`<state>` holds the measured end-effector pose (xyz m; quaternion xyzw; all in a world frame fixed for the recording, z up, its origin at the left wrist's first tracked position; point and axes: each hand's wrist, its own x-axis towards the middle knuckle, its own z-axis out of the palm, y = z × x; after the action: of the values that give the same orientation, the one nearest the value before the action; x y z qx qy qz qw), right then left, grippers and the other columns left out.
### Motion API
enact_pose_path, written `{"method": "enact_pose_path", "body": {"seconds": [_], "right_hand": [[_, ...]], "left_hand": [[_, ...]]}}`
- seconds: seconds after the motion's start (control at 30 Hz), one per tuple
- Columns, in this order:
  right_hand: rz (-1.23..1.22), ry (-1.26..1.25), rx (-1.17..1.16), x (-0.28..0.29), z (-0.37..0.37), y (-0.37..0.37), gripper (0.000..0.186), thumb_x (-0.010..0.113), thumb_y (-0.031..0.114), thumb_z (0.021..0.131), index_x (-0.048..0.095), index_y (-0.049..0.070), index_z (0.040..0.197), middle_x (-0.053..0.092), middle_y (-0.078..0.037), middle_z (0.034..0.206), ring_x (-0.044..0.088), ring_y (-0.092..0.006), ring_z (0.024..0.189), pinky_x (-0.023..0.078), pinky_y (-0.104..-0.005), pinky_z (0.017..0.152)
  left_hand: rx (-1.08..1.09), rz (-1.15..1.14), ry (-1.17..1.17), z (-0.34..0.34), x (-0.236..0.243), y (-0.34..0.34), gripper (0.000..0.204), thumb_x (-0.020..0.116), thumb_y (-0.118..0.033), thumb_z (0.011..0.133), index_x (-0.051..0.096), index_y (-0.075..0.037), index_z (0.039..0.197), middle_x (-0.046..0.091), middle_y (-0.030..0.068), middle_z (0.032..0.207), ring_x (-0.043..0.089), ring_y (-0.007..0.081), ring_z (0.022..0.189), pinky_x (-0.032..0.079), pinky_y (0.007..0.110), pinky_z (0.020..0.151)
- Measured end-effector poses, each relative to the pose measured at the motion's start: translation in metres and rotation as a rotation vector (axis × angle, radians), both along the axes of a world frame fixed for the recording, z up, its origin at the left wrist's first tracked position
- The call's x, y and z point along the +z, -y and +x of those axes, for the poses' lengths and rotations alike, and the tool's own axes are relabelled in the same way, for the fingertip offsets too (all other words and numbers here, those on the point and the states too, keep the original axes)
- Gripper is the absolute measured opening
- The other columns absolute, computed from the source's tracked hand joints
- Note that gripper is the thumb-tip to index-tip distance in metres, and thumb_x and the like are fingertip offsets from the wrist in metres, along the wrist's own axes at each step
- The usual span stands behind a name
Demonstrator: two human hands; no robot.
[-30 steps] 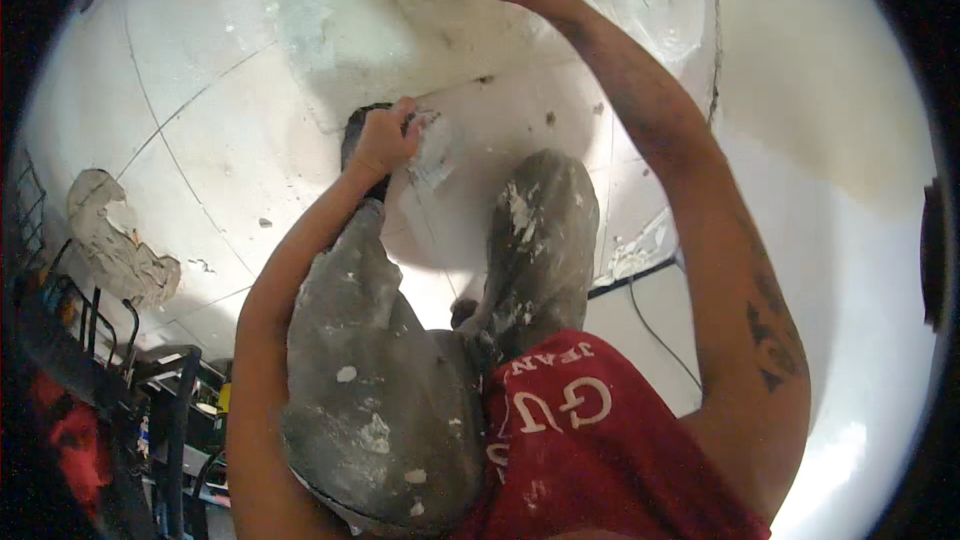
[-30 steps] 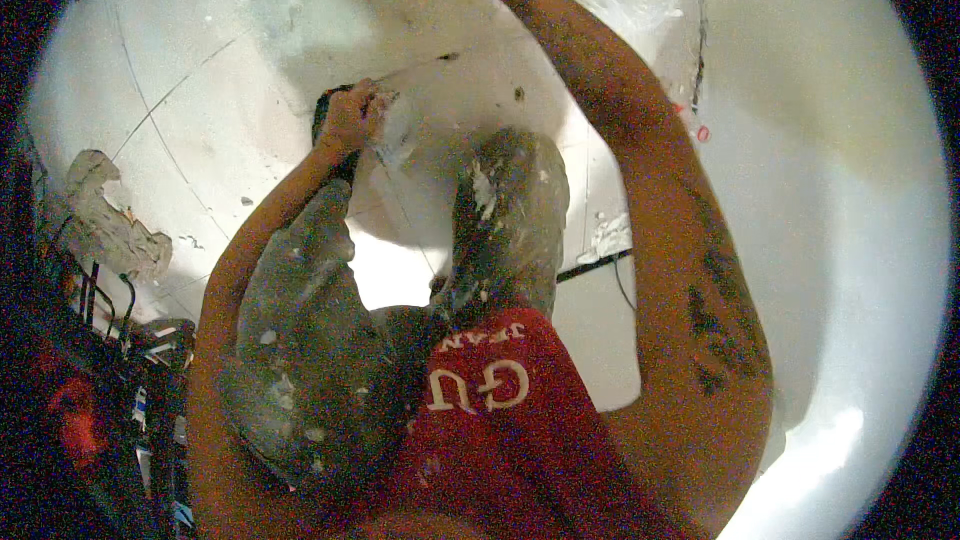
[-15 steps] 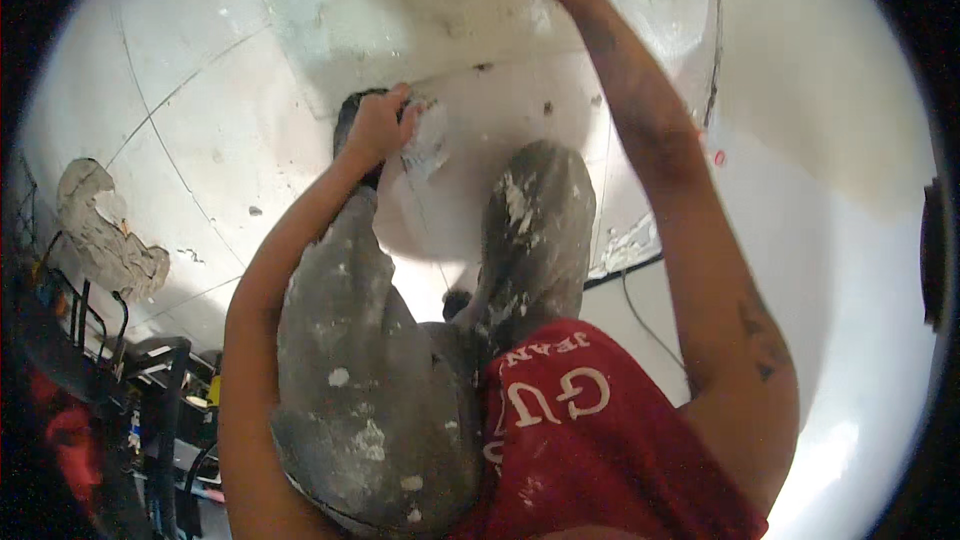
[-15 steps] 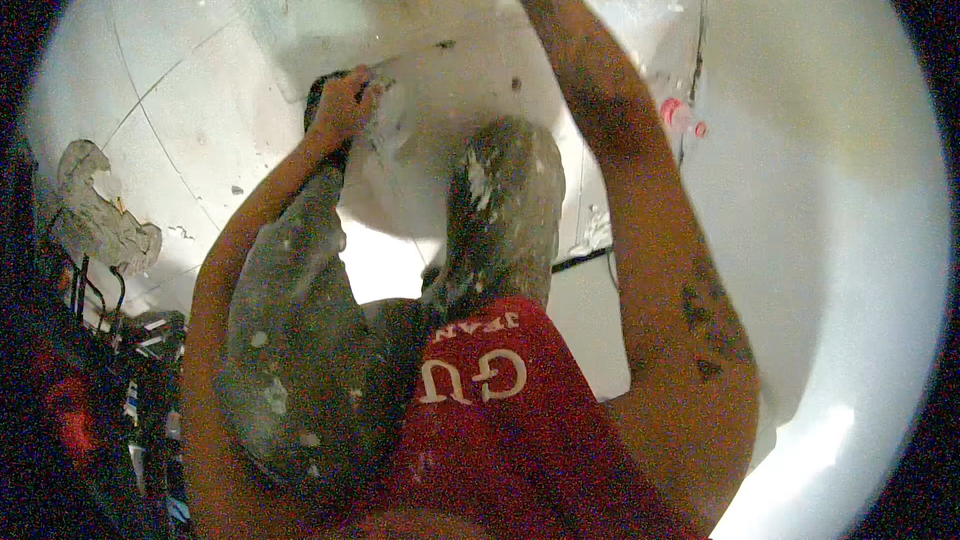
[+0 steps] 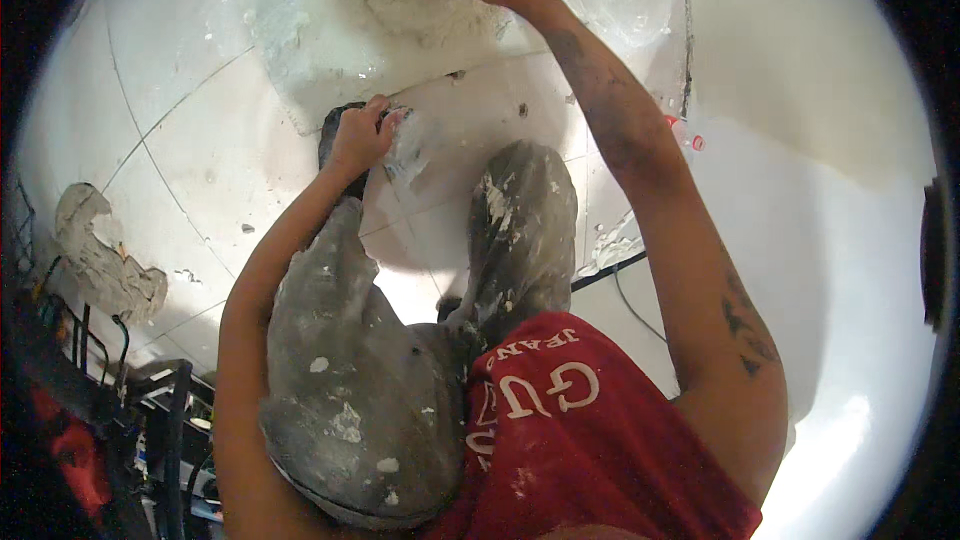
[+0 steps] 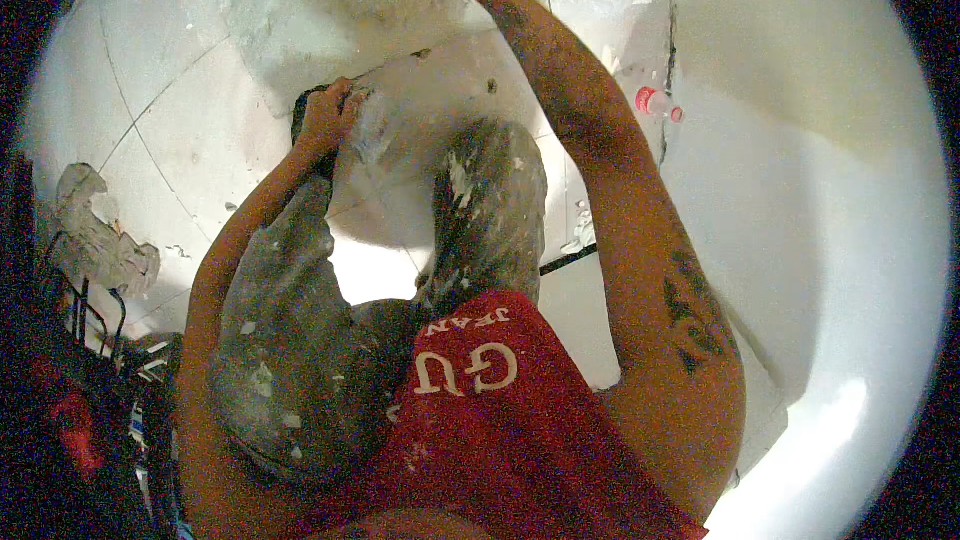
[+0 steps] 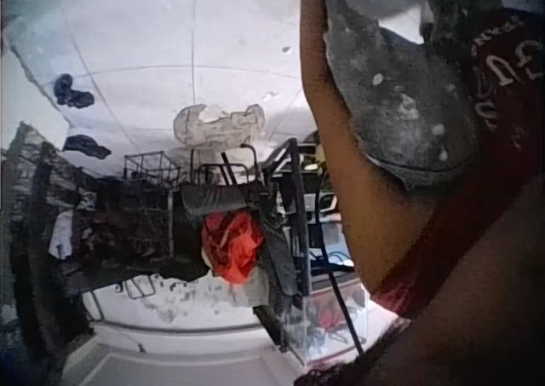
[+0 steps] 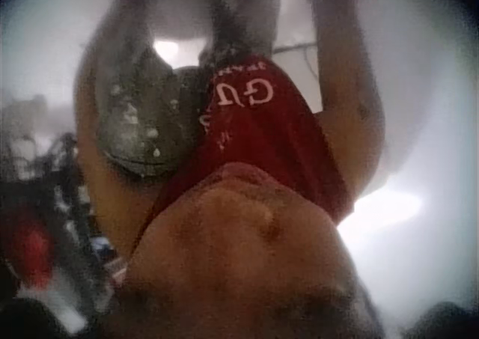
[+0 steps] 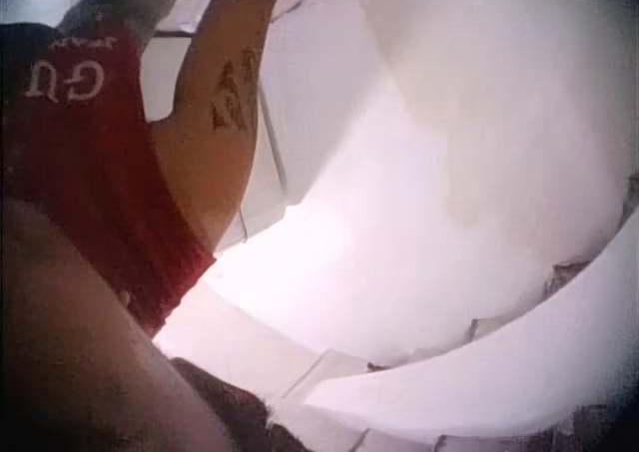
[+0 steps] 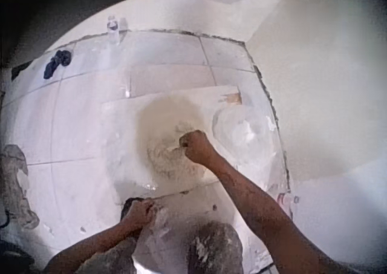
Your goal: Mixing and applying joint compound or plaster to a surface using putty knives.
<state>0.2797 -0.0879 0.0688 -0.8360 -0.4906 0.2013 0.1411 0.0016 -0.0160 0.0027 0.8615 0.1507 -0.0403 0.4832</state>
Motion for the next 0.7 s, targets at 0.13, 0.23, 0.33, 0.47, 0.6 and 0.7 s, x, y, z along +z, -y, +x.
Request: {"method": "enact_pose_path", "body": {"seconds": [0.13,0.23,0.33,0.47,0.6,0.7], "right_hand": [[0.142,0.153,0.094,-0.02,-0.027,0.016,0.019,0.051,-0.001,0.055,0.058,0.005,0.072,0.058,-0.011,0.066,0.058,-0.0287,0.066,0.046,-0.0352,0.058],[0.261,0.116,0.088,-0.016,0.024,0.014,0.02,0.05,0.0,0.055,0.059,0.006,0.073,0.059,-0.011,0.07,0.057,-0.031,0.07,0.046,-0.0375,0.063],[0.077,0.187,0.015,-0.037,-0.013,0.019,0.023,0.05,0.006,0.059,0.061,0.008,0.078,0.061,-0.012,0.076,0.058,-0.0293,0.073,0.047,-0.0367,0.066],[-0.014,0.172,0.057,-0.04,-0.026,0.02,0.019,0.051,0.01,0.063,0.062,0.009,0.079,0.061,-0.013,0.079,0.059,-0.0277,0.076,0.046,-0.0384,0.071],[0.221,0.071,-0.029,-0.048,-0.015,0.022,0.005,0.056,0.009,0.061,0.058,0.005,0.064,0.059,-0.016,0.07,0.056,-0.032,0.07,0.043,-0.0408,0.066],[0.103,0.123,0.069,-0.044,-0.003,0.005,0.017,0.061,0.017,0.065,0.054,0.003,0.057,0.056,-0.017,0.062,0.055,-0.0327,0.064,0.041,-0.0413,0.065]], "left_hand": [[0.029,0.028,0.136,-0.003,0.0,-0.003,0.019,0.055,-0.02,0.077,0.05,-0.002,0.081,0.05,0.0193,0.053,0.052,0.0375,0.051,0.041,0.042,0.049],[-0.02,0.005,0.083,0.004,0.002,0.001,0.019,0.054,-0.02,0.076,0.05,-0.002,0.082,0.051,0.0205,0.055,0.052,0.0376,0.053,0.041,0.042,0.049],[0.005,0.018,0.068,0.002,-0.001,-0.003,0.019,0.054,-0.02,0.076,0.05,-0.002,0.082,0.051,0.0206,0.055,0.053,0.0378,0.054,0.041,0.043,0.05],[-0.025,0.043,0.041,-0.001,-0.009,-0.006,0.019,0.053,-0.022,0.077,0.05,-0.003,0.081,0.051,0.0196,0.054,0.052,0.0384,0.053,0.042,0.044,0.051],[-0.024,0.003,0.039,-0.004,-0.008,0.005,0.02,0.053,-0.023,0.077,0.05,-0.004,0.082,0.052,0.0192,0.054,0.053,0.0381,0.054,0.042,0.044,0.052],[-0.027,0.029,0.101,-0.001,-0.008,-0.001,0.02,0.054,-0.021,0.076,0.051,-0.003,0.085,0.054,0.0195,0.058,0.054,0.0372,0.056,0.042,0.044,0.052]]}}
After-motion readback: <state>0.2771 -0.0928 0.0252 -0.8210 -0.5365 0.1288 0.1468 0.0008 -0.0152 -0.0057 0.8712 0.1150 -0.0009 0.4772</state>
